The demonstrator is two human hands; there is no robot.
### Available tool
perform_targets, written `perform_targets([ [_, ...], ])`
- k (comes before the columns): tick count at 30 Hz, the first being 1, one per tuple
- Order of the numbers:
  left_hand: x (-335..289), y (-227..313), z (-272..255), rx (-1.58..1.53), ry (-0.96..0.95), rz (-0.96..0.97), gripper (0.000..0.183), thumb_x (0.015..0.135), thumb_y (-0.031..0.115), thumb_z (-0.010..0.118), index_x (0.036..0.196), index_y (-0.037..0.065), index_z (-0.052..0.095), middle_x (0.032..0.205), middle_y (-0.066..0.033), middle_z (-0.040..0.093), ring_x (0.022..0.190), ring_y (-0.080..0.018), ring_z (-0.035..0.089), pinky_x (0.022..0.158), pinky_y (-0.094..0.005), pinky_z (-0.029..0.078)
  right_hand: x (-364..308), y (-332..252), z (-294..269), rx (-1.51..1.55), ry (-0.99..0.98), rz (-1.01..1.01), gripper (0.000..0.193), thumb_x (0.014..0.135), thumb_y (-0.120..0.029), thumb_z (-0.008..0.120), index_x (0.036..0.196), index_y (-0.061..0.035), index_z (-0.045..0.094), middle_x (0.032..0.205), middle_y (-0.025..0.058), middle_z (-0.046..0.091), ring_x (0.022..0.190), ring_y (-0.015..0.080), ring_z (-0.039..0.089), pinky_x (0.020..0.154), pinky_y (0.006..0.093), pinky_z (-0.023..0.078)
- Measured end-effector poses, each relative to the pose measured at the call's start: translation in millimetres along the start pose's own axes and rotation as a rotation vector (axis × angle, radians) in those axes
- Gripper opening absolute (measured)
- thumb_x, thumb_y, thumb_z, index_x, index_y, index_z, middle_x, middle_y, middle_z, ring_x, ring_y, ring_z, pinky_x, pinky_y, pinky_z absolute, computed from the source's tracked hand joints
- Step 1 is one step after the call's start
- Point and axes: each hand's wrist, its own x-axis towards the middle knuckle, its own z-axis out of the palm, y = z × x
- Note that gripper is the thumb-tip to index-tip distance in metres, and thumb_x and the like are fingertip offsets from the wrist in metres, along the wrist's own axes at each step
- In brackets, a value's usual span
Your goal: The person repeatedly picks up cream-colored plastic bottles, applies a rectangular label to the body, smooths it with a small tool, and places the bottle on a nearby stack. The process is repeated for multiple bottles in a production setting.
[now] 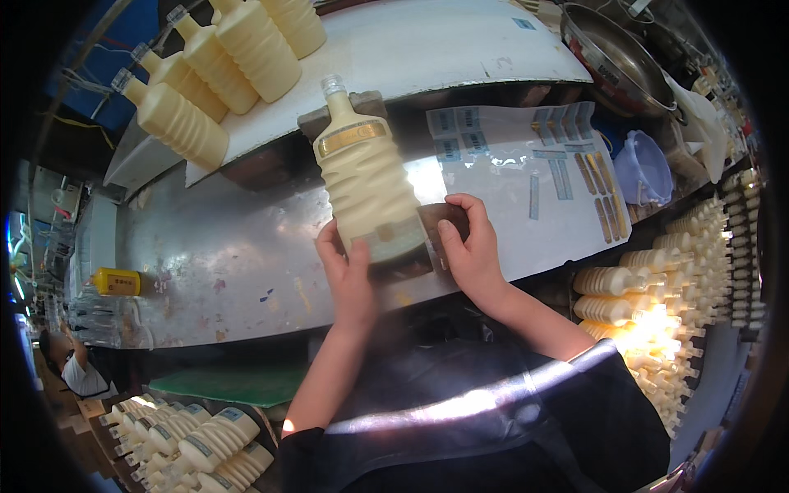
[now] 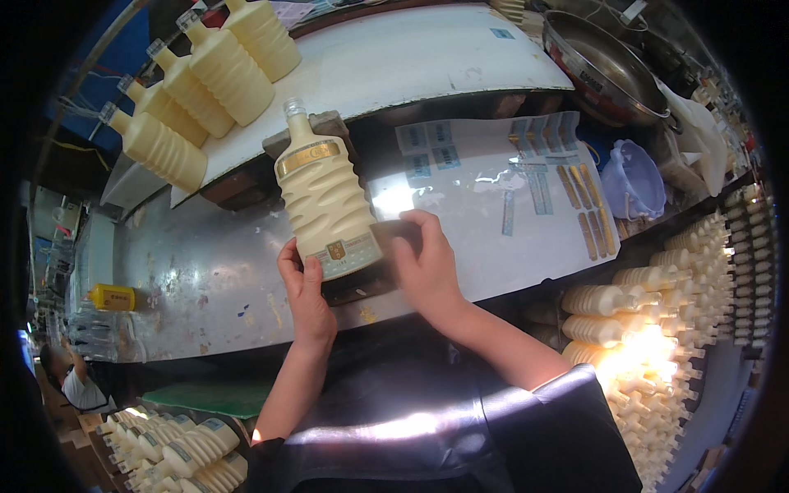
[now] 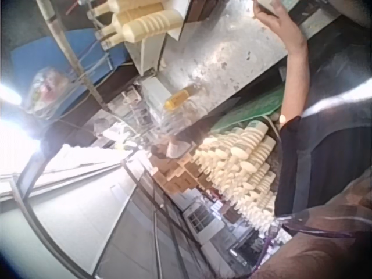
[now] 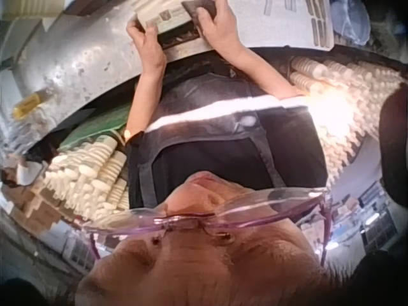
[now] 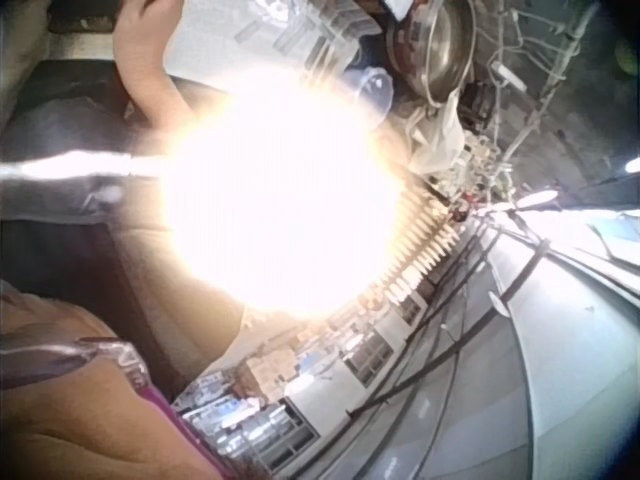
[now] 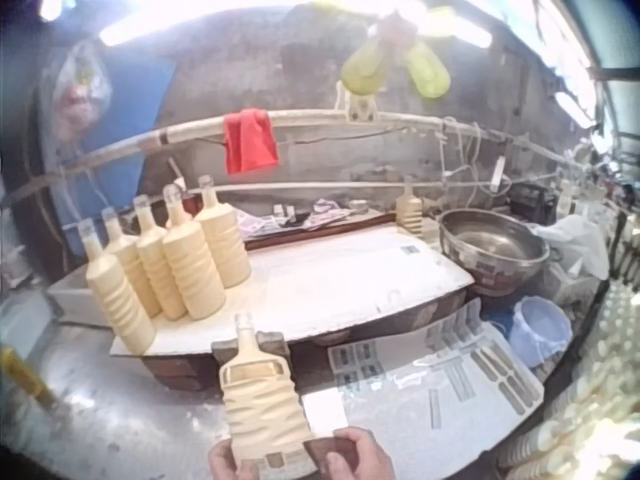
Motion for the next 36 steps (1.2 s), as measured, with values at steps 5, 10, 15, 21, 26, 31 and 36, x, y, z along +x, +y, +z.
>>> perform_targets([
  [5,-0.6,-5.7,-6.0,-0.011,-0.01,0.004,0.065,0.097,0.02,0.065,0.15,0.0,0.033,0.141,-0.0152,0.047,0.135,-0.0253,0.044,0.114,-0.0397,0.036,2.4,11.1,-2.8,0.077,0.021,-0.023,0.033,0.096,-0.008,0.064,0.126,0.0001,0.054,0.114,0.014,0.066,0.105,0.0225,0.065,0.095,0.0339,0.051],
  [10,-0.2,-9.1,-19.7,0.529,-0.018,0.317,0.079,0.08,0.02,0.082,0.147,0.001,0.046,0.134,-0.0156,0.054,0.125,-0.0295,0.053,0.106,-0.042,0.044,3.5,-30.6,-11.5,0.054,-0.127,-0.086,0.028,0.092,0.002,0.07,0.119,-0.0009,0.06,0.106,0.0094,0.07,0.098,0.0148,0.068,0.086,0.0292,0.055],
  [15,1.4,12.8,-13.4,0.701,0.026,0.49,0.073,0.074,0.009,0.085,0.14,0.002,0.057,0.119,-0.0099,0.059,0.108,-0.0259,0.059,0.1,-0.0375,0.047,11.3,-36.7,-12.6,-0.234,-0.093,-0.564,0.02,0.088,0.0,0.07,0.108,-0.0035,0.069,0.106,0.0138,0.073,0.093,0.027,0.072,0.082,0.0369,0.058],
  [21,4.3,16.6,-4.5,0.724,0.092,0.614,0.064,0.073,0.008,0.084,0.132,0.003,0.062,0.113,-0.011,0.062,0.101,-0.0269,0.06,0.093,-0.0383,0.049,2.1,-71.6,-4.7,-0.293,-0.228,-0.891,0.035,0.073,0.002,0.072,0.107,-0.0036,0.072,0.107,0.011,0.074,0.093,0.029,0.073,0.08,0.0399,0.058],
  [26,9.3,6.4,-1.4,0.723,0.167,0.704,0.061,0.071,0.017,0.083,0.127,0.008,0.063,0.108,-0.0082,0.066,0.1,-0.0296,0.061,0.09,-0.0417,0.046,-4.7,-83.6,3.7,-0.41,-0.322,-0.961,0.031,0.075,-0.003,0.072,0.106,-0.0034,0.072,0.103,0.0098,0.074,0.091,0.0277,0.072,0.078,0.0382,0.057],
  [31,4.5,14.8,4.1,0.779,0.173,0.7,0.055,0.077,0.006,0.076,0.129,0.002,0.062,0.107,-0.0114,0.064,0.099,-0.0283,0.06,0.09,-0.0397,0.049,-1.6,-97.7,1.7,-0.537,-0.242,-0.899,0.032,0.074,-0.005,0.071,0.106,-0.0043,0.073,0.104,0.0089,0.073,0.091,0.026,0.072,0.08,0.0374,0.056],
  [36,6.9,8.7,-1.6,0.765,0.13,0.706,0.061,0.072,0.011,0.082,0.129,0.001,0.062,0.105,-0.0107,0.063,0.098,-0.0279,0.059,0.09,-0.04,0.048,-7.8,-99.5,9.4,-0.514,-0.383,-0.838,0.033,0.077,-0.002,0.071,0.109,-0.0054,0.071,0.095,0.0101,0.074,0.082,0.0265,0.073,0.072,0.0362,0.057],
])
